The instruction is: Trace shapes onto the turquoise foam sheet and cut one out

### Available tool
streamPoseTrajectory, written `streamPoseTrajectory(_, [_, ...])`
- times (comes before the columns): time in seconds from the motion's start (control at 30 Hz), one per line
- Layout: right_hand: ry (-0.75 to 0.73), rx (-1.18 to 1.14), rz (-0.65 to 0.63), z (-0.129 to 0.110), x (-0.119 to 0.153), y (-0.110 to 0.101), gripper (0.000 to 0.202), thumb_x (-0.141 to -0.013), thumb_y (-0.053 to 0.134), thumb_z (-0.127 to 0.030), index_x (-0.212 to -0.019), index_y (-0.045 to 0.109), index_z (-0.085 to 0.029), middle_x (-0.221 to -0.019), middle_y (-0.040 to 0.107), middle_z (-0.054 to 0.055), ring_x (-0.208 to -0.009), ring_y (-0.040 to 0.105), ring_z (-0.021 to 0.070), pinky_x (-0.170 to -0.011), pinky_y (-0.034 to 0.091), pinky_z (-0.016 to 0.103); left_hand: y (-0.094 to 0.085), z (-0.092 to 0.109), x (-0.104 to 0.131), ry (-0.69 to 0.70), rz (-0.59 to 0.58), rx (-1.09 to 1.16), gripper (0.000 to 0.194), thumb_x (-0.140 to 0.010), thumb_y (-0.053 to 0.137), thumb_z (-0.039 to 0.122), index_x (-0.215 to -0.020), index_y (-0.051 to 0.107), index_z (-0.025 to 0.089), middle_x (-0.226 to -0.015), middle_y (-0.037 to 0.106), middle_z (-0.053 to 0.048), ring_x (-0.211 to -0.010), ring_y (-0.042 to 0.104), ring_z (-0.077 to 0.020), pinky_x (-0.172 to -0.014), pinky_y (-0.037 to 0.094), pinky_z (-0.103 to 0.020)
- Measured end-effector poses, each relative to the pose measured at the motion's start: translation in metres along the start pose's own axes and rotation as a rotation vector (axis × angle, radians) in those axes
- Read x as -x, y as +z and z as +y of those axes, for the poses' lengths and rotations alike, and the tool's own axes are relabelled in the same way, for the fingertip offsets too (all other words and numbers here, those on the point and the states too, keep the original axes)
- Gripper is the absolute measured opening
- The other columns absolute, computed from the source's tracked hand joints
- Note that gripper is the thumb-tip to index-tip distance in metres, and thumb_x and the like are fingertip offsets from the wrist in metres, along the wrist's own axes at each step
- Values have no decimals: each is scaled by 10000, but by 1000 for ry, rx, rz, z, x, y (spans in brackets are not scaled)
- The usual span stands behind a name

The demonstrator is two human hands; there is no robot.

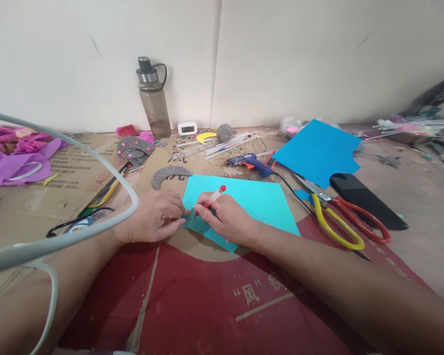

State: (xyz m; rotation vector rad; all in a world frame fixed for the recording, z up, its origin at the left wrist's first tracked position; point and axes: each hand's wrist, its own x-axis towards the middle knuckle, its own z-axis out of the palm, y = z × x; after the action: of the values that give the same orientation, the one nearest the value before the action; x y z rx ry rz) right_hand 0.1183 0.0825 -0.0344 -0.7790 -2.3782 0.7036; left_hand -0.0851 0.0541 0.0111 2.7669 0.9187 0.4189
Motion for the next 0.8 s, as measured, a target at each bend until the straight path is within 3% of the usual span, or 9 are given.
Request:
streamPoseTrajectory(0.1, [2, 1, -4, 0, 0, 0, 248, -948, 400, -265, -785, 561, -170, -747, 609, 29, -688, 519, 131, -662, 359, 240, -1, -1, 0, 12, -82, 13, 244, -862, 443, 181, -739, 652, 150, -750, 685, -84, -778, 631, -192, -733, 472, -297])
streamPoseTrajectory(0.8, [-6, 8, -27, -2, 0, -1, 263, -953, 399, -300, -820, 582, -166, -762, 630, 41, -718, 546, 142, -684, 370, 252, -4, -1, -1, 0, -112, 3, 295, -885, 399, 195, -706, 629, 148, -741, 680, -95, -771, 621, -193, -724, 459, -295])
